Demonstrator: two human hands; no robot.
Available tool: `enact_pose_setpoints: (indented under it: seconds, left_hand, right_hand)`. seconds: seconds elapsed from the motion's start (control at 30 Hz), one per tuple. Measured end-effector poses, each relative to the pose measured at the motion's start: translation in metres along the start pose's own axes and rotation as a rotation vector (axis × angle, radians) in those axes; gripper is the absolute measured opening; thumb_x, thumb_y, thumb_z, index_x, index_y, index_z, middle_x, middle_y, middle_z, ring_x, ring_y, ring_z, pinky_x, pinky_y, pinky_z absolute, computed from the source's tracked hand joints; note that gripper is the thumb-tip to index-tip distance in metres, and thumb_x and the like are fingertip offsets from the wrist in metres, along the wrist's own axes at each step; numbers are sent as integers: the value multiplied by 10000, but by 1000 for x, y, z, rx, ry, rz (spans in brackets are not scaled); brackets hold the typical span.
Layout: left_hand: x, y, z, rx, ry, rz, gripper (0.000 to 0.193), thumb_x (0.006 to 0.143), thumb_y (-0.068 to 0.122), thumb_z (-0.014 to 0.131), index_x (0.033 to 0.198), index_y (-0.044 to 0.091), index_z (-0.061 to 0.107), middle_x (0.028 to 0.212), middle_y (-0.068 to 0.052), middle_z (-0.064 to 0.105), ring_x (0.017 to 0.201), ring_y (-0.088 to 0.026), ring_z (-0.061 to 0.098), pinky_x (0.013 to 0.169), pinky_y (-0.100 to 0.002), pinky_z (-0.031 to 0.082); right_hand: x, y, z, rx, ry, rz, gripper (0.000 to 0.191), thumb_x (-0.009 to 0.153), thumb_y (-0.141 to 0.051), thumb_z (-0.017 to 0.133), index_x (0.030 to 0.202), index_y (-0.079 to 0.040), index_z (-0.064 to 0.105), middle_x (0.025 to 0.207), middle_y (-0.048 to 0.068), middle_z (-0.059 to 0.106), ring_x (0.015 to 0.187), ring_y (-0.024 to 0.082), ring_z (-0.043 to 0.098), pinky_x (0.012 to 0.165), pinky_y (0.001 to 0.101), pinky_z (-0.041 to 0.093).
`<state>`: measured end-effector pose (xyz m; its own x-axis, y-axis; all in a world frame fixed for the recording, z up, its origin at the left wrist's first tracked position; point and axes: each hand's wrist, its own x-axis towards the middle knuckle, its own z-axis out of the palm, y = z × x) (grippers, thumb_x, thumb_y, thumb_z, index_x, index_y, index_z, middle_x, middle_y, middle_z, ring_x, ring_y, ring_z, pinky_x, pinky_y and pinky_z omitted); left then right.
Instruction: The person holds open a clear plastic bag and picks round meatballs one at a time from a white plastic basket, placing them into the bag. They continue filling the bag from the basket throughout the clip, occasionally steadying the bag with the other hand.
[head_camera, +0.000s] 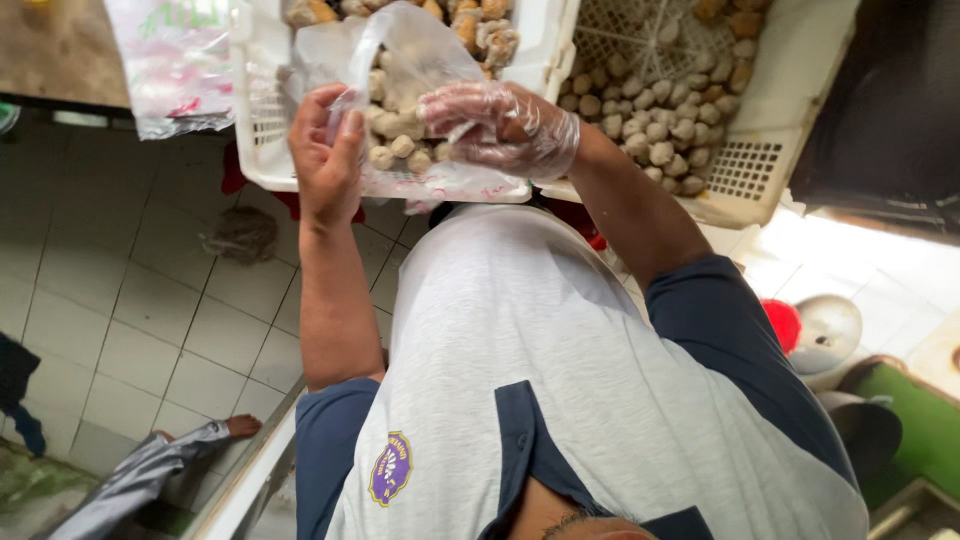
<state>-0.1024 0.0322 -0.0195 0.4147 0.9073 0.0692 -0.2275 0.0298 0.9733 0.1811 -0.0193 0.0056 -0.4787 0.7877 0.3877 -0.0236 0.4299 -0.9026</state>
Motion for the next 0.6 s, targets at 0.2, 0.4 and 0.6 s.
enact_pose_setpoints:
  seconds: [0.2,0.4,0.6]
  left_hand:
    - [-5,-6,1,-74,35,1,229,1103,60,634,1314,4,562,859,36,548,694,-35,434,579,-196,336]
    - [-5,-5,-2,-61,14,20,244,1109,75,636,1328,2,558,866,38,542,639,-15,417,567,-188,311]
    - [1,0,1,-61,-38,31,228,1100,82,625,1309,13,564,803,64,515,612,-11,386,521,-200,292]
  right_hand:
    - [-76,34,-118,-741,344,820,187,1181,-183,587,1132,-19,661,1017,138,717,855,237,690,739,361,610]
    - [-127,97,-113,-1174,23,873,178,1093,-187,647,1170,-27,664,1005,131,713,831,213,676,733,372,586]
    - [-114,47,-115,-763,188,1089,266,1057,-191,679,1267,-30,646,973,84,683,778,125,644,668,321,573]
